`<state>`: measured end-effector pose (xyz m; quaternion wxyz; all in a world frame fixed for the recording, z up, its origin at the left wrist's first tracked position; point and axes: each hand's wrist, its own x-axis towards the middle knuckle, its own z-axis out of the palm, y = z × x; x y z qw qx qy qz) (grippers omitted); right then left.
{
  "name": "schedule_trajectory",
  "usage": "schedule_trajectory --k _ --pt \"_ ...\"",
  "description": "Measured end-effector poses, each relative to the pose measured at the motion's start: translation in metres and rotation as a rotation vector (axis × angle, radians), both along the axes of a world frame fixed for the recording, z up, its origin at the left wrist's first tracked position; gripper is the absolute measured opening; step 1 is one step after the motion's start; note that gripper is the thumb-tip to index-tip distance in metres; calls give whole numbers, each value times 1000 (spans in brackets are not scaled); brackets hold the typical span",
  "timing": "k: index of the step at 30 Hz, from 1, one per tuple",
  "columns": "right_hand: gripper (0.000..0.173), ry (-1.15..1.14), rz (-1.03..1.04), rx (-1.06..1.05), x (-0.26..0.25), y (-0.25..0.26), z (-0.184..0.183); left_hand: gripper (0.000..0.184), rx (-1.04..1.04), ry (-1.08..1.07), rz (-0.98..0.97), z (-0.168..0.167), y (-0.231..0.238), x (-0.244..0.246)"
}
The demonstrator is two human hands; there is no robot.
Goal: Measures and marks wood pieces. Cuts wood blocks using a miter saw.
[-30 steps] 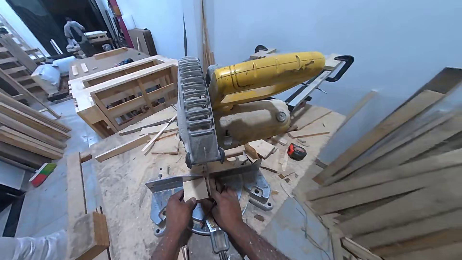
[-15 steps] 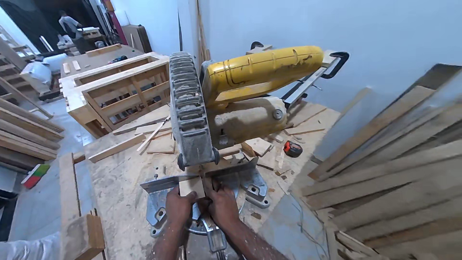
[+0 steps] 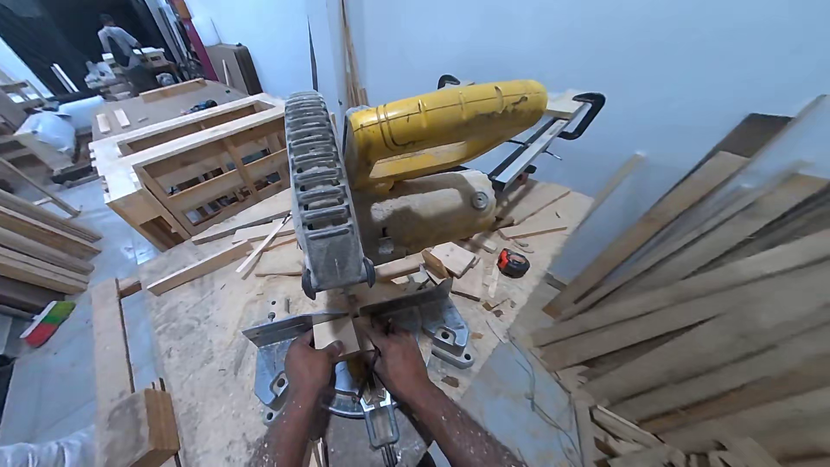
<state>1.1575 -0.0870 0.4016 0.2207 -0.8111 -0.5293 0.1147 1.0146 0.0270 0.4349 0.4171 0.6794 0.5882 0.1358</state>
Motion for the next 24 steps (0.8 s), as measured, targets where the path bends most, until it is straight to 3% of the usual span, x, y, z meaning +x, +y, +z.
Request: schedule_trajectory --k 3,5,6,8,10,12,13,16,18,21,24 --pt "49 249 -18 42 5 -10 8 34 -3 -7 7 -1 -2 -2" --pt "34 458 -207 363 5 -29 40 34 -1 3 4 3 -2 -1" --pt "28 423 -292 581 5 -42 68 34 1 6 5 6 -1 0" --pt "30 124 -290 900 13 -70 144 36 -14 13 9 10 -2 0" --pt "46 -279 -143 1007 34 -82 235 36 -25 9 15 6 -3 -2" --pt "67 -562 -38 801 54 -65 310 33 -23 2 4 4 -2 -2" --pt "68 -622 -25 643 60 -50 333 32 -21 3 -7 4 -2 -3" --pt "41 -665 36 247 58 -29 366 32 -17 -22 5 2 -3 -3" --pt "29 -657 117 40 47 -42 366 33 -18 -43 14 1 -3 -5" --pt "40 -566 126 -276 23 -70 334 36 -27 -62 24 -2 -2 -6" --pt "51 -532 217 -292 14 -88 292 39 -71 -53 15 0 -1 -8"
